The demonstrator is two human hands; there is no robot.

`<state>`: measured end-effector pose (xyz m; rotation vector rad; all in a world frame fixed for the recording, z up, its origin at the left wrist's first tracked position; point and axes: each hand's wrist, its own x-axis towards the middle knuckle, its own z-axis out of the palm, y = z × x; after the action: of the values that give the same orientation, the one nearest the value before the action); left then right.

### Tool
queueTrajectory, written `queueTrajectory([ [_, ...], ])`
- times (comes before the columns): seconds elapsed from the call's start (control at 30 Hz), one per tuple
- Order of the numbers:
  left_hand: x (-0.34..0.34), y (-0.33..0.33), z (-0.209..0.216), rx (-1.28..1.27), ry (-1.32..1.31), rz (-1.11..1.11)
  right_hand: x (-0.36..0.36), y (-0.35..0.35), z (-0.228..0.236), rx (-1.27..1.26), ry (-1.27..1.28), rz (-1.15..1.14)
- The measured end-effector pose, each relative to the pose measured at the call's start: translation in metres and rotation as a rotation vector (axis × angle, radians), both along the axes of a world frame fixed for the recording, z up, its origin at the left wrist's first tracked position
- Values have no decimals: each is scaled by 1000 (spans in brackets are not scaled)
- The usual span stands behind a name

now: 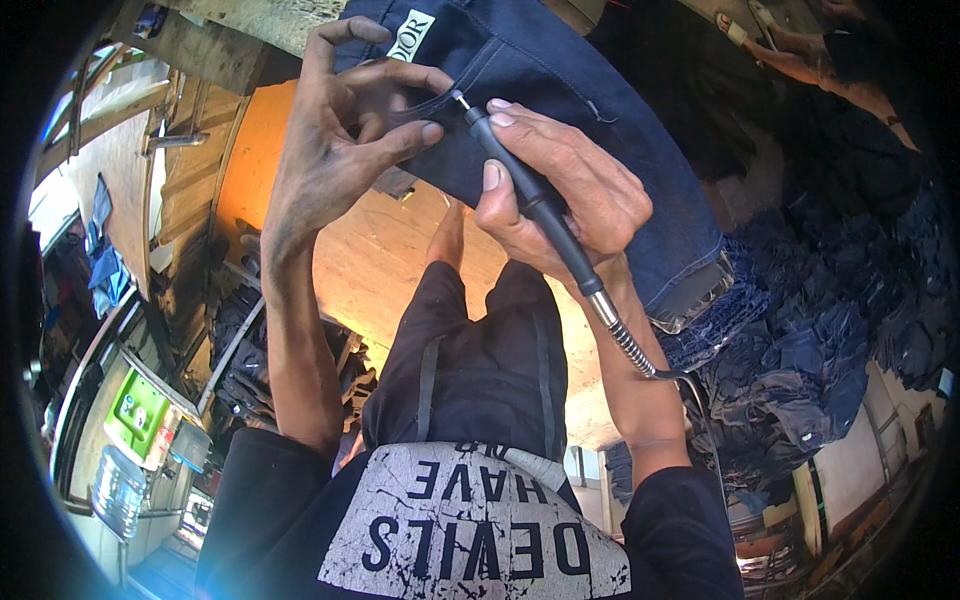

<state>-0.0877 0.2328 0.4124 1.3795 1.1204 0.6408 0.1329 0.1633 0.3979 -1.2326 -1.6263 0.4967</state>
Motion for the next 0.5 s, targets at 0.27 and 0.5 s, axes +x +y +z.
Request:
queueTrajectory([
  [0.27, 0, 2, 2, -10, -26, -26, 1, -2, 6, -64, 37, -42],
  [0.5, -1, 1, -5, 72, -20, -34, 4, 2, 1, -45, 101, -17],
])
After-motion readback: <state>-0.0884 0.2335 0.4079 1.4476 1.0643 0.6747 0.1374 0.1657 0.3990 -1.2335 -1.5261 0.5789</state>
